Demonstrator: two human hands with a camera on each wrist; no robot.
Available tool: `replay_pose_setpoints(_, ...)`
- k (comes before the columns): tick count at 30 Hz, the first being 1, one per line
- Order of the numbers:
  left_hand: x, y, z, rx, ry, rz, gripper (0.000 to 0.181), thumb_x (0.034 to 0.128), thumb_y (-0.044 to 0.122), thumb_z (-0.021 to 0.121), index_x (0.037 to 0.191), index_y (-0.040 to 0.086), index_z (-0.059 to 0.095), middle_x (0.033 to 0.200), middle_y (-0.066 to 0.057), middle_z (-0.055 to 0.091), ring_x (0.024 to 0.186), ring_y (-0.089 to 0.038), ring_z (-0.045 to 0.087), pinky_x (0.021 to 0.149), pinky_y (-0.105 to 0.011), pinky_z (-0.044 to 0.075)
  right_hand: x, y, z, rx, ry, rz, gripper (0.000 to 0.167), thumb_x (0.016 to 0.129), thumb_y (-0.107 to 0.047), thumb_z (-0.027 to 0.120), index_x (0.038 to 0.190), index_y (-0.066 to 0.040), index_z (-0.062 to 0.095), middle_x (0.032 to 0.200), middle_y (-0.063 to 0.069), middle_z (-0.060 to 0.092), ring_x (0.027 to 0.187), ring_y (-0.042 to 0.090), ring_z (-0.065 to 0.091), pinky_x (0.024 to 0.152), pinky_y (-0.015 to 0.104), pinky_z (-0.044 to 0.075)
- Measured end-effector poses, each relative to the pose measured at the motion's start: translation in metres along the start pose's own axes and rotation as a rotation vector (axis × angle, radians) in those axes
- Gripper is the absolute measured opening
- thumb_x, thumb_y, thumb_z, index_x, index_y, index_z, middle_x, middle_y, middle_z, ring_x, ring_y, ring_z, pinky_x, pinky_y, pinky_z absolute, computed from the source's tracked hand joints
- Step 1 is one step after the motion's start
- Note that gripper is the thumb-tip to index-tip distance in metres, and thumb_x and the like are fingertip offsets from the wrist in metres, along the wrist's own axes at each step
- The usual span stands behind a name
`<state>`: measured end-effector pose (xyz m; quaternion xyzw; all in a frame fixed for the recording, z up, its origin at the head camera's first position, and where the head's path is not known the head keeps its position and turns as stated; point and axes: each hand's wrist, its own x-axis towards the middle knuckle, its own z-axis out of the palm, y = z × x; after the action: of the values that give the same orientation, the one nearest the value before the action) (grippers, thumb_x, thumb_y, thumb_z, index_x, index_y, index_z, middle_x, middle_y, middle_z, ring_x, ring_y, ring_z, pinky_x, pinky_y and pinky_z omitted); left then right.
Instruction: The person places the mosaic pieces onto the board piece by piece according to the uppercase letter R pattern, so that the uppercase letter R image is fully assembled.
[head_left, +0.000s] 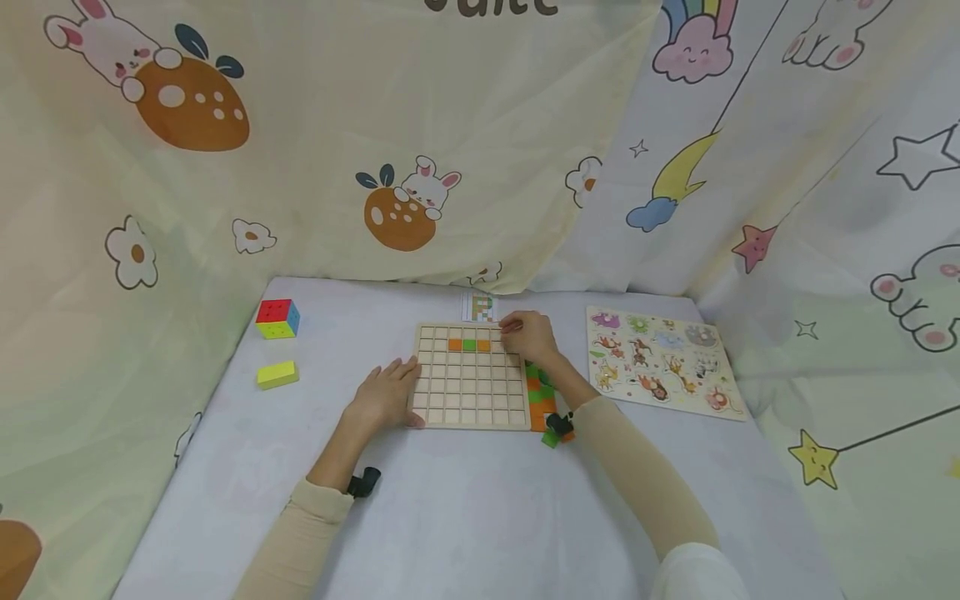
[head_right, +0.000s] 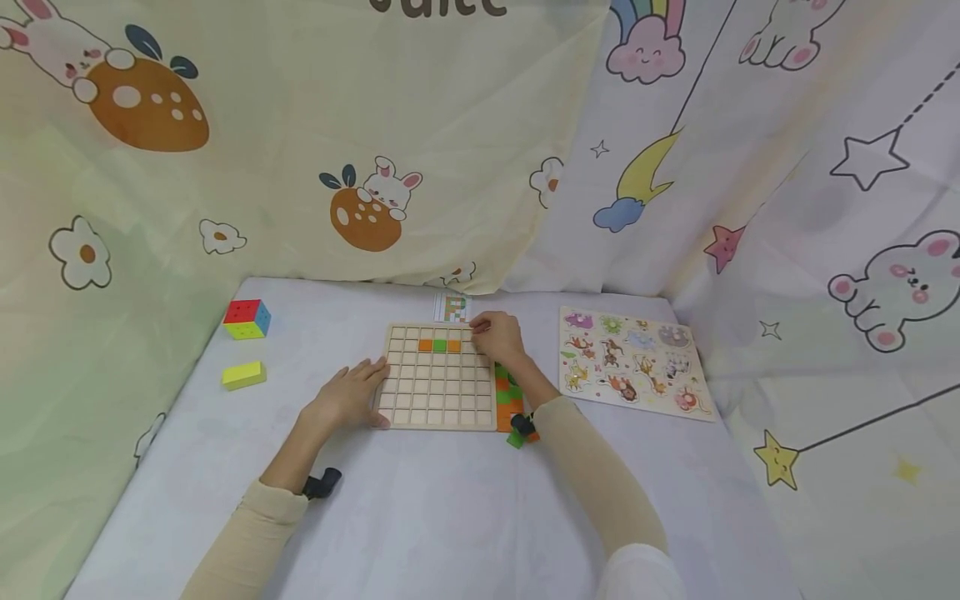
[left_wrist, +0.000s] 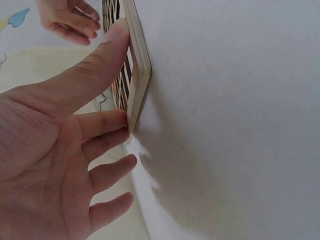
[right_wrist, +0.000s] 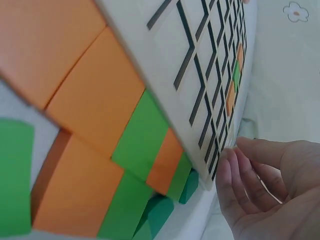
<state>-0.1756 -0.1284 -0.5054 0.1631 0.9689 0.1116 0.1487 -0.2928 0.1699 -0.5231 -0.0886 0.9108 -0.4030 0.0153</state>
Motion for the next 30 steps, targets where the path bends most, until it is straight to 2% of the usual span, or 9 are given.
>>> replay_pose_setpoints(11, 0.0, 0.001, 0.0, 0.006, -0.013, -0.003, 0.107, 0.0783, 0.041, 0.091, 0.16, -0.002, 0.036, 0.17, -0.016, 0.028, 0.157, -0.04, 0.023, 0.126, -0.062, 0.02, -0.012, 0.017, -0.015, 0.023, 0.014, 0.039, 0.023, 0.092, -0.006, 0.076, 0.115, -0.004, 0.076, 0.101, 0.007, 0.078, 0.092, 0.025, 0.075, 0.081, 0.042, 0.063)
replay_pose_setpoints(21, 0.0, -0.001, 0.001, -0.003, -0.012, -0.004, 0.108, 0.0782, 0.041, 0.091, 0.16, -0.001, 0.035, 0.17, -0.016, 0.027, 0.157, -0.04, 0.022, 0.126, -0.062, 0.019, -0.027, 0.021, -0.03, -0.07, -0.015, 0.085, 0.026, 0.093, -0.011, 0.077, 0.118, -0.005, 0.075, 0.105, 0.008, 0.077, 0.1, 0.028, 0.073, 0.092, 0.046, 0.059)
replay_pose_setpoints(30, -0.001, -0.001, 0.0, -0.008, -0.008, 0.002, 0.107, 0.0783, 0.041, 0.091, 0.16, -0.002, 0.036, 0.17, -0.017, 0.028, 0.157, -0.04, 0.023, 0.126, -0.062, 0.02, -0.035, 0.021, -0.036, -0.199, -0.094, 0.112, 0.04, 0.087, -0.014, 0.084, 0.125, -0.007, 0.073, 0.099, 0.007, 0.077, 0.087, 0.025, 0.072, 0.078, 0.042, 0.061)
